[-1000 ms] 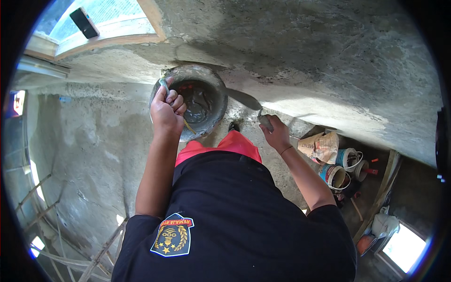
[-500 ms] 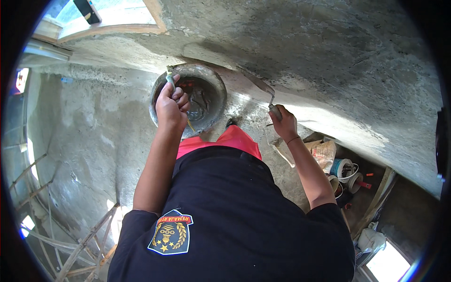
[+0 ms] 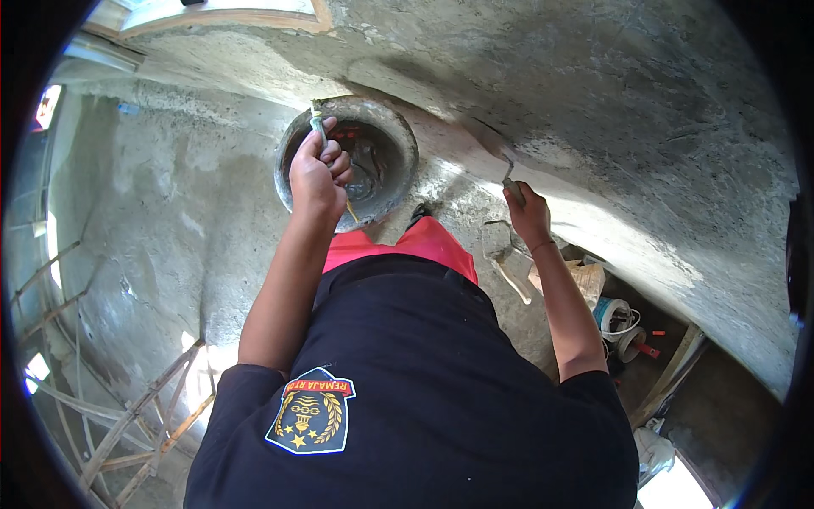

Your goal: The person scoops mortar from a bucket with a trowel and applies it onto the wall, smoothing it over the surface.

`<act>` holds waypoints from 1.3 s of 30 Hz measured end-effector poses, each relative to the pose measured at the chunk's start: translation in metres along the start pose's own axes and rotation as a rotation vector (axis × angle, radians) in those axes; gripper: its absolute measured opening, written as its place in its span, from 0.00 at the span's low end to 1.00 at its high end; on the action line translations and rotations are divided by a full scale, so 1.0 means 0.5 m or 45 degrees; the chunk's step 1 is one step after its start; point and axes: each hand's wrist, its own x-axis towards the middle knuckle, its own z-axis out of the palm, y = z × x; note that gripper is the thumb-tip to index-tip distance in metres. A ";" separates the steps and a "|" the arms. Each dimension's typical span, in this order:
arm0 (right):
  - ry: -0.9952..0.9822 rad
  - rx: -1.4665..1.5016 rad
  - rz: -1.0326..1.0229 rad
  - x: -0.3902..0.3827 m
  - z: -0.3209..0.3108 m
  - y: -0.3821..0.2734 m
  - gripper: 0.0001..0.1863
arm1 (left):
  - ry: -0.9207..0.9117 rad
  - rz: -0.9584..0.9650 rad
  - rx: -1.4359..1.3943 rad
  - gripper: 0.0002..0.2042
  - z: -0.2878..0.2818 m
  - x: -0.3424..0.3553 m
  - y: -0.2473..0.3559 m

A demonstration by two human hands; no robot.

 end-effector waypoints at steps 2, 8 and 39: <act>-0.031 -0.111 -0.030 0.004 0.009 -0.009 0.17 | 0.003 -0.008 0.003 0.15 -0.002 0.001 -0.003; -0.048 -0.209 -0.131 -0.044 -0.008 -0.016 0.18 | 0.019 -0.044 -0.004 0.16 -0.018 -0.005 -0.009; -0.028 -0.056 0.011 0.005 -0.031 -0.015 0.19 | -0.012 -0.047 0.034 0.16 -0.043 -0.033 -0.021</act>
